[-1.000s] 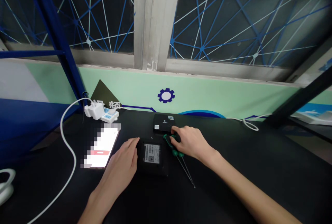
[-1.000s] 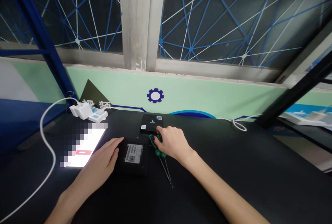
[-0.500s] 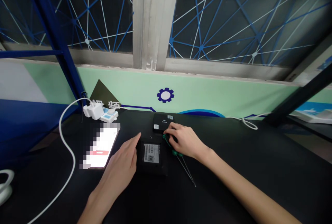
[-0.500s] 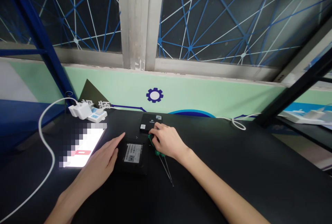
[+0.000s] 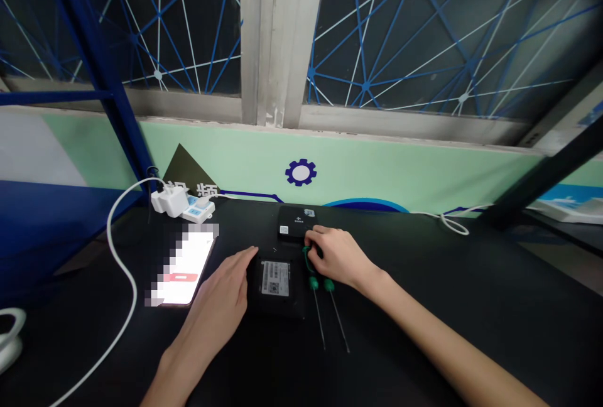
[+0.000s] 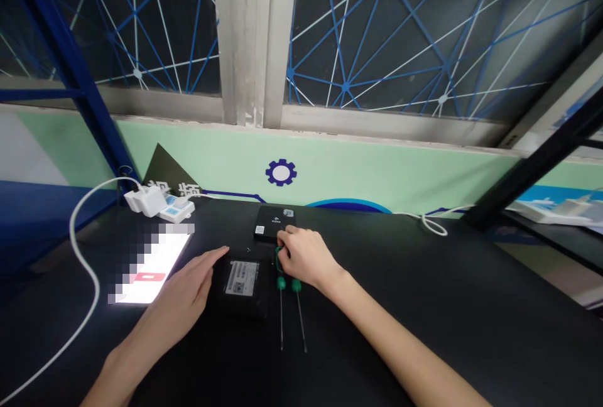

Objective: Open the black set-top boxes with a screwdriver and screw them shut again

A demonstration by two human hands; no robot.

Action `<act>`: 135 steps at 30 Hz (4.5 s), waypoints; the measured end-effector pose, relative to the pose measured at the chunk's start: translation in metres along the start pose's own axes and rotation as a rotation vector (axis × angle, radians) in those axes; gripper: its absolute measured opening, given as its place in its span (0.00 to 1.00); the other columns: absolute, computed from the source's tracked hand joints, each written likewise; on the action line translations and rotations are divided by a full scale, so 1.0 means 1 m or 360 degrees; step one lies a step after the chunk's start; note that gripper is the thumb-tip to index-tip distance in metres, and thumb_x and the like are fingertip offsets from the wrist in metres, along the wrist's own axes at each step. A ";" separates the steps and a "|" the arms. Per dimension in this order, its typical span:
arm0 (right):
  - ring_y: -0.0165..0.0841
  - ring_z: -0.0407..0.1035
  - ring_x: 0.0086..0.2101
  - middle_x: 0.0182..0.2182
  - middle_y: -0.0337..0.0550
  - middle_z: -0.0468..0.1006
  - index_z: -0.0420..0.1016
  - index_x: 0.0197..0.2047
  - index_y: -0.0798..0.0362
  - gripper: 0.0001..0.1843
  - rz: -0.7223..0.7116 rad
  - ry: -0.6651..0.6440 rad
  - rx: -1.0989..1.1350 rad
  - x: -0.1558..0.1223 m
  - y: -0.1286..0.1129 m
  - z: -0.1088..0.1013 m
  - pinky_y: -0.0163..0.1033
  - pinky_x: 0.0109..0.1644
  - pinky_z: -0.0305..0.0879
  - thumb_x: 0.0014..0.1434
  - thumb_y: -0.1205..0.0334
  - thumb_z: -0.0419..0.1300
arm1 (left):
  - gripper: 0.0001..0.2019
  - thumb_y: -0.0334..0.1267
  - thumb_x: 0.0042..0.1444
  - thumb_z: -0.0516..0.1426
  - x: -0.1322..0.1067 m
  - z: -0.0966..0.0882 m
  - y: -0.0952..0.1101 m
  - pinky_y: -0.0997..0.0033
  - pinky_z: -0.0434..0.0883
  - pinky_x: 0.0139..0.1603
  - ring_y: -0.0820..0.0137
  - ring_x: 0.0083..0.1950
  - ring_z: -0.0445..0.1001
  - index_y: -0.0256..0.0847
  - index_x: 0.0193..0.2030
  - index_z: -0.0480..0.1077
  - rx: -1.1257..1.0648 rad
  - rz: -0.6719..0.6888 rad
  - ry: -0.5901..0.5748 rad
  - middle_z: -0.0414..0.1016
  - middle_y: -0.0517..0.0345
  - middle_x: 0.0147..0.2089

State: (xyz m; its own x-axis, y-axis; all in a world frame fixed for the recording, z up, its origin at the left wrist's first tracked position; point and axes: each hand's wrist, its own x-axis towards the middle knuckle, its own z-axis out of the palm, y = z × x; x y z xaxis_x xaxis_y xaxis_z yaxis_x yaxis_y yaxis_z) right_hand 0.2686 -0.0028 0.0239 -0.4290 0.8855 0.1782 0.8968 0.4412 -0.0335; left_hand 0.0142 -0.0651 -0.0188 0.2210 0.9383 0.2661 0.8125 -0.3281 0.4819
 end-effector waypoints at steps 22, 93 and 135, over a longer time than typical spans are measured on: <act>0.47 0.66 0.47 0.52 0.52 0.71 0.69 0.63 0.50 0.47 -0.0655 -0.0108 0.0375 -0.016 -0.024 -0.013 0.51 0.55 0.59 0.44 0.35 0.69 | 0.22 0.37 0.67 0.43 0.005 0.002 0.001 0.57 0.71 0.60 0.61 0.61 0.73 0.41 0.64 0.66 0.0077 -0.0108 0.0029 0.73 0.50 0.62; 0.38 0.75 0.29 0.30 0.47 0.83 0.84 0.30 0.51 0.07 -0.0362 -0.0641 -0.0170 0.030 -0.050 -0.038 0.35 0.27 0.57 0.46 0.60 0.66 | 0.09 0.34 0.59 0.56 0.011 -0.020 0.026 0.73 0.56 0.27 0.69 0.29 0.73 0.47 0.37 0.79 0.0250 -0.0496 -0.0147 0.77 0.63 0.27; 0.32 0.72 0.33 0.31 0.40 0.80 0.78 0.32 0.53 0.02 -0.0500 0.0042 0.0898 -0.002 -0.010 -0.010 0.36 0.39 0.65 0.54 0.68 0.66 | 0.10 0.35 0.64 0.56 0.014 -0.018 0.016 0.71 0.66 0.35 0.64 0.38 0.80 0.42 0.44 0.79 -0.0007 -0.0472 -0.0239 0.83 0.54 0.37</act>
State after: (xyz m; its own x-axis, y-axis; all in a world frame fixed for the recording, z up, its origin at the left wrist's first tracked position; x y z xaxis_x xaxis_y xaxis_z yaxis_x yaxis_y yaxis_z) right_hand 0.2615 -0.0101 0.0337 -0.6525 0.7010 0.2877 0.5309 0.6939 -0.4865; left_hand 0.0207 -0.0598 0.0080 0.0527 0.9985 -0.0119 0.8510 -0.0387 0.5238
